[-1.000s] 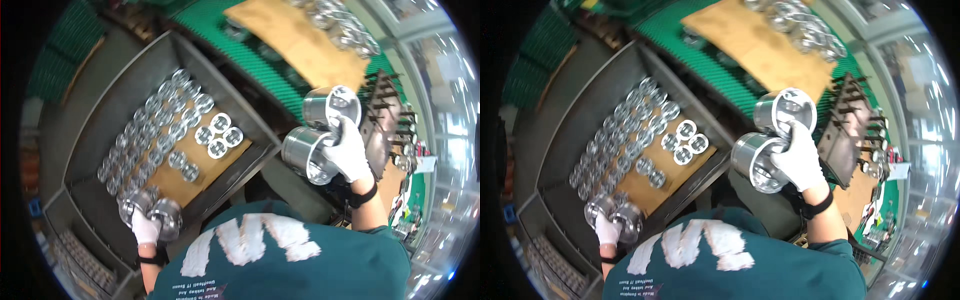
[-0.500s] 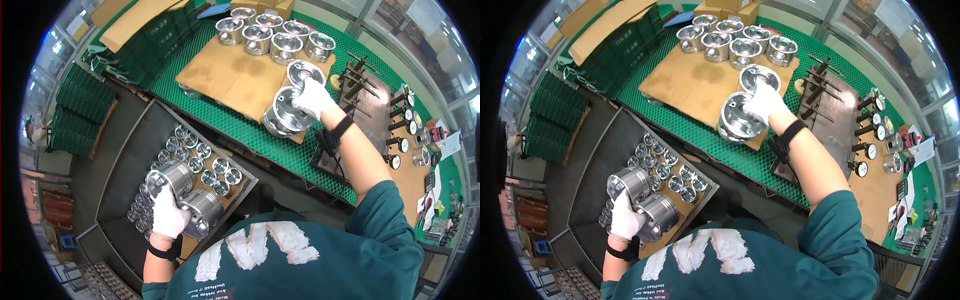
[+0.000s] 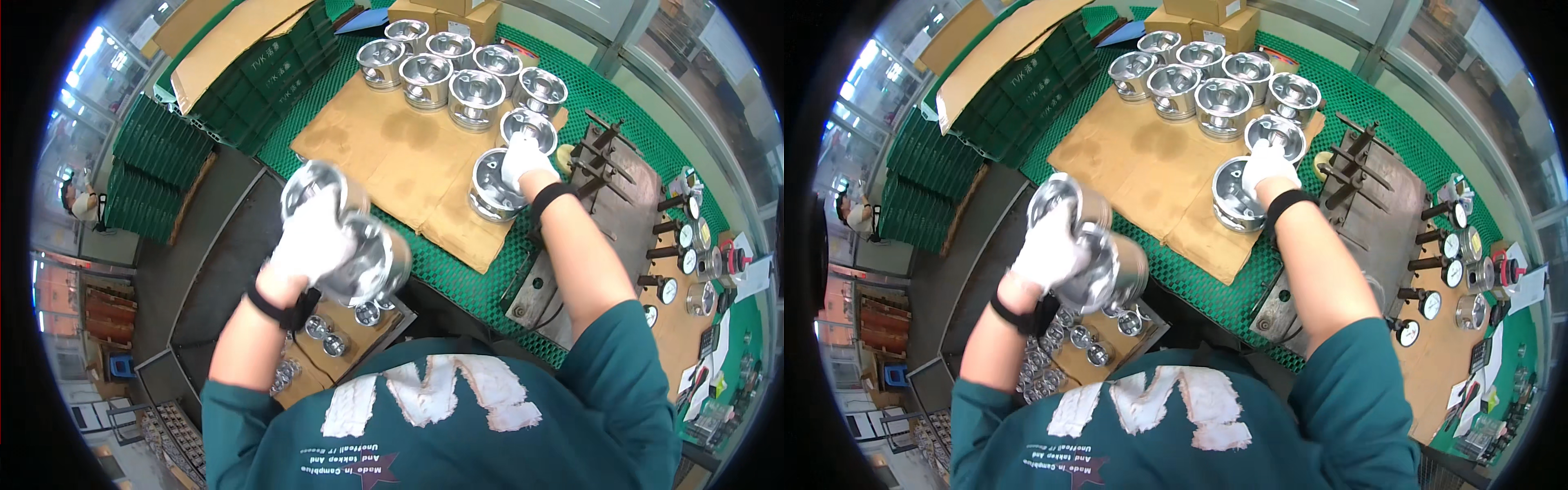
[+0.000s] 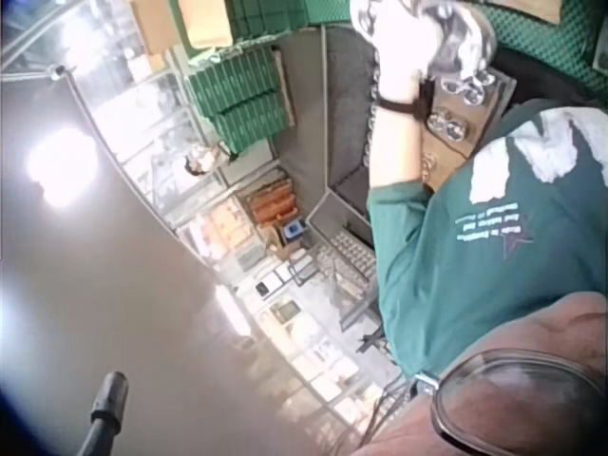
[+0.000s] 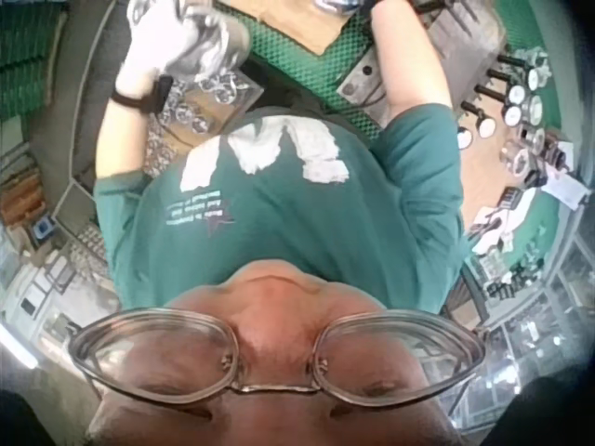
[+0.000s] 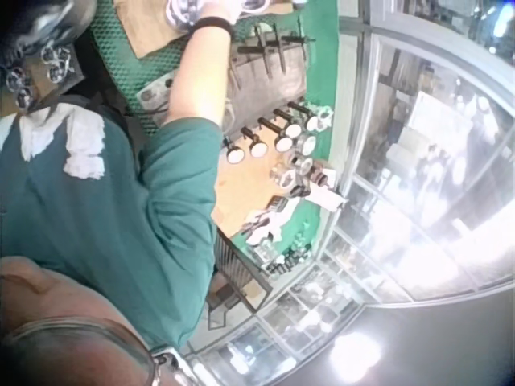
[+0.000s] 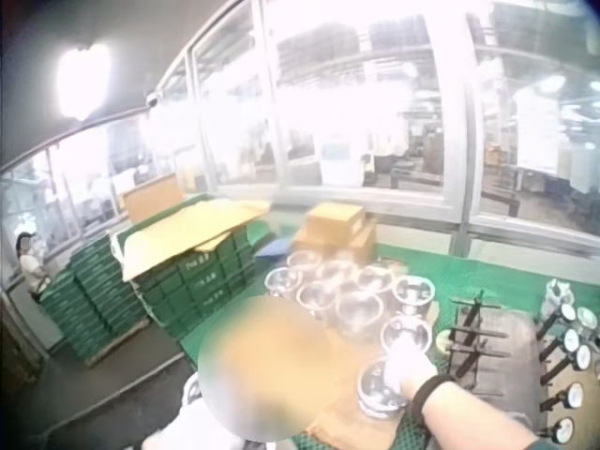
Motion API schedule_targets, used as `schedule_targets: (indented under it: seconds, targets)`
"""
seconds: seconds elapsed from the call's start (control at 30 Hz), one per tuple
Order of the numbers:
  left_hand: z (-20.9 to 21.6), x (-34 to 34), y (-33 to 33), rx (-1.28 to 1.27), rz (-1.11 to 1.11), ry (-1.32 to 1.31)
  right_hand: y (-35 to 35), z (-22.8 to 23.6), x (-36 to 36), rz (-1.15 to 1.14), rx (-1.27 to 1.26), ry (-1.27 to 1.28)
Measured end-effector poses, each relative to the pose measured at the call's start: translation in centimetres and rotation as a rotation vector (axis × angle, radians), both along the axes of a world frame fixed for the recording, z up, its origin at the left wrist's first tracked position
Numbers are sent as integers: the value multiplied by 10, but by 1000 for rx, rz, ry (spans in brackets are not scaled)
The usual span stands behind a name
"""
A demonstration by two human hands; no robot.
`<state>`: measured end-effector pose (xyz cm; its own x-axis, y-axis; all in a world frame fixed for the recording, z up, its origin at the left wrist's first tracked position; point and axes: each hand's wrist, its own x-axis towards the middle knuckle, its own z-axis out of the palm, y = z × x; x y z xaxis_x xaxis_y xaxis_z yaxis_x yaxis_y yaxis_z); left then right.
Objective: The recorder takes pistons from a bin, places them on a measurement jig with multiple dial indicators to check dimensions, and sorts them into groups on a table.
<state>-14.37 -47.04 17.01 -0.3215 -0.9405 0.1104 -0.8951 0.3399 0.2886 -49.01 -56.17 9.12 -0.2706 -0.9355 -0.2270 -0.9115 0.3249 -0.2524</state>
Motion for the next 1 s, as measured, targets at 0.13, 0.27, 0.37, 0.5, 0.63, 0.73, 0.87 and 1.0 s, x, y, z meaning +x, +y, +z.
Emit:
schedule_targets:
  seconds: [0.13,0.27,0.37,0.5,0.63,0.73,0.87,1.0]
  targets:
    - [-3,-57,-83,242,79,-134,11,15,17,-17,-64,-4]
    - [-13,-123,-147,263,30,-211,9,14,13,-54,-52,-13]
    - [-39,-156,-180,259,105,-262,5,13,14,-48,11,-32]
    - [-46,-156,-191,329,142,-191,5,9,13,-52,-53,33]
    - [-36,-127,-186,164,4,-101,3,13,17,-44,-46,32]
    - [-19,-94,-151,36,-52,384,6,12,14,-57,-34,61]
    - [-56,21,-77,46,-56,591,7,-6,9,14,-35,92]
    - [-157,166,35,260,473,335,9,-23,-13,239,-253,159]
